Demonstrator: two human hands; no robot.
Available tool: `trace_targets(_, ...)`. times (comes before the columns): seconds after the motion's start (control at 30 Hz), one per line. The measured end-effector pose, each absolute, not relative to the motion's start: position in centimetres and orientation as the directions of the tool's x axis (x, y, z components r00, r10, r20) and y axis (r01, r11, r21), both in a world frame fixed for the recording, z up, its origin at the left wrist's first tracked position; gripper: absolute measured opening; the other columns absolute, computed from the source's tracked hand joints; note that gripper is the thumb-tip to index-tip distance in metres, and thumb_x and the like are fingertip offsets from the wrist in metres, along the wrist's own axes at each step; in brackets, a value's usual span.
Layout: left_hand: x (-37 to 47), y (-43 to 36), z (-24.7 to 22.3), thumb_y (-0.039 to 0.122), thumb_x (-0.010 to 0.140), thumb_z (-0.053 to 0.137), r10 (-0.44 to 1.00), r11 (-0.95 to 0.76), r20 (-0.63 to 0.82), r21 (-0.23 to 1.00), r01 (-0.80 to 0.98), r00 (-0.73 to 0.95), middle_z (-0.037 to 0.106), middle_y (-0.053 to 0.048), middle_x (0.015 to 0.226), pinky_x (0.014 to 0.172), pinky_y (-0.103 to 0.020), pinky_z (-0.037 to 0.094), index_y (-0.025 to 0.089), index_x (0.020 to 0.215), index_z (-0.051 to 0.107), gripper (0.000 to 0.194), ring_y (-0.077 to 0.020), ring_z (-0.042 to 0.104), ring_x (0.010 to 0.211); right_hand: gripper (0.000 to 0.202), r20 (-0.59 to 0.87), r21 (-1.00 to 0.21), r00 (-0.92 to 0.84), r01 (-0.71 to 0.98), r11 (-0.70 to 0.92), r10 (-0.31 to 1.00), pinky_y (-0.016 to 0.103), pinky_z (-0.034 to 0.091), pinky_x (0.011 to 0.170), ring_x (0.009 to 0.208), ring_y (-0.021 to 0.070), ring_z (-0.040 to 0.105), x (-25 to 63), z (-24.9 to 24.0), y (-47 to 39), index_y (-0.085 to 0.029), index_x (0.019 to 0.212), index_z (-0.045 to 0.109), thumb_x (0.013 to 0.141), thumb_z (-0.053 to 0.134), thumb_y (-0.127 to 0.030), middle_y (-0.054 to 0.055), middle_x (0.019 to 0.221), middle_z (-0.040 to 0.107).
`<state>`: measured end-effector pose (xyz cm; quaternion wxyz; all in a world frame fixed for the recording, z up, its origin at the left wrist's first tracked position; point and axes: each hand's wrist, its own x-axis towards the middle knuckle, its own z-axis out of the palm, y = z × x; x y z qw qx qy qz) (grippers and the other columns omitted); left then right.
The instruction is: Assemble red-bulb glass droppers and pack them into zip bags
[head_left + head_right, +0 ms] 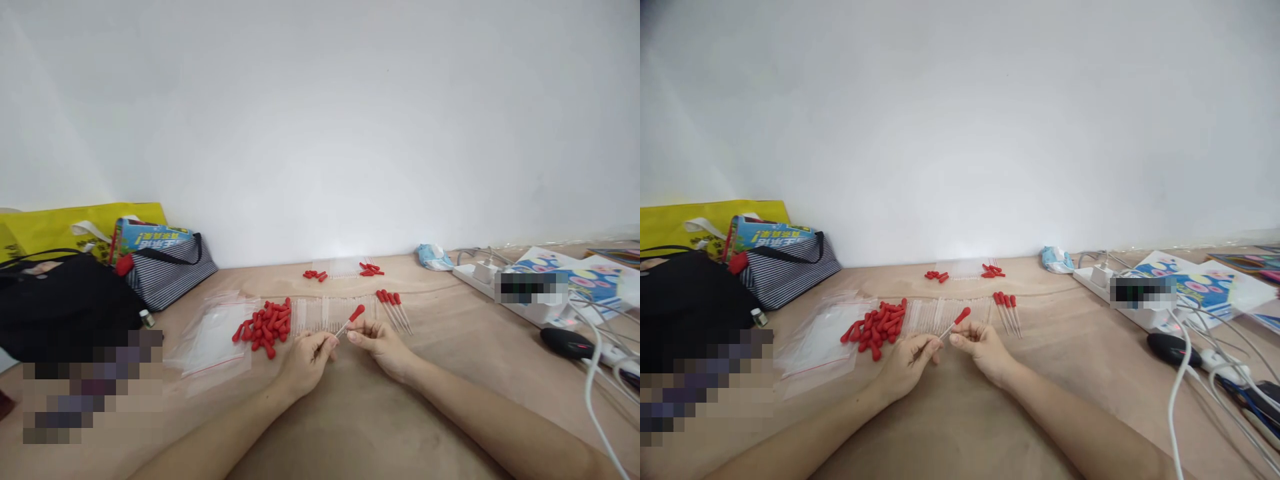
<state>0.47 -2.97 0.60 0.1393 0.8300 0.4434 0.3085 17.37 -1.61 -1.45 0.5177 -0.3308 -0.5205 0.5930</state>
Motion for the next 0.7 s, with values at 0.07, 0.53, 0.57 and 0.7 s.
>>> trace_targets(0.07,0.6,-3.1,0.8,0.028,0.087,0.035,0.826,-0.564,0.362,0.536,0.628,0.432,0.063,0.002,0.061,0.069,-0.025,0.039,0.018,0.061,0.057,0.035,-0.0139,0.057,0.065,0.028,0.124,-0.946,-0.230,-0.321,0.045,0.965,0.023,0.037,0.065,0.061,0.0092,0.049,16.3,-1.4,-2.1,-0.017,0.069,0.059,0.057,0.071,-0.039,-0.003,0.062,0.057)
trace_targets(0.53,0.2,-3.3,1.3,0.019,0.073,0.055,0.761,-0.646,0.313,0.457,0.612,0.569,0.062,-0.003,0.087,0.079,-0.032,0.041,0.019,0.083,0.059,0.011,-0.0185,0.054,0.086,0.019,0.287,-0.818,0.187,0.559,0.138,0.940,0.023,0.034,0.052,0.056,0.0145,0.053,24.8,0.8,3.7,-0.014,0.077,0.060,0.068,0.054,-0.029,0.002,0.058,0.058)
trace_targets(0.57,0.2,-3.3,1.3,0.018,0.073,0.055,0.761,-0.645,0.312,0.453,0.615,0.569,0.061,-0.003,0.086,0.079,-0.032,0.041,0.019,0.082,0.059,0.010,-0.0185,0.054,0.086,0.019,0.304,-0.751,0.210,0.653,0.098,0.929,0.023,0.033,0.051,0.054,0.0144,0.052,25.3,0.5,3.9,-0.014,0.079,0.060,0.069,0.053,-0.029,0.002,0.057,0.058)
trace_targets(0.7,0.2,-3.2,1.1,0.018,0.075,0.053,0.759,-0.649,0.310,0.441,0.621,0.573,0.060,-0.003,0.086,0.079,-0.032,0.041,0.019,0.082,0.059,0.010,-0.0183,0.054,0.085,0.020,0.339,-0.599,0.236,0.800,0.016,0.911,0.022,0.032,0.050,0.055,0.0146,0.053,25.8,-1.0,4.2,-0.013,0.083,0.058,0.070,0.052,-0.027,0.004,0.060,0.059)
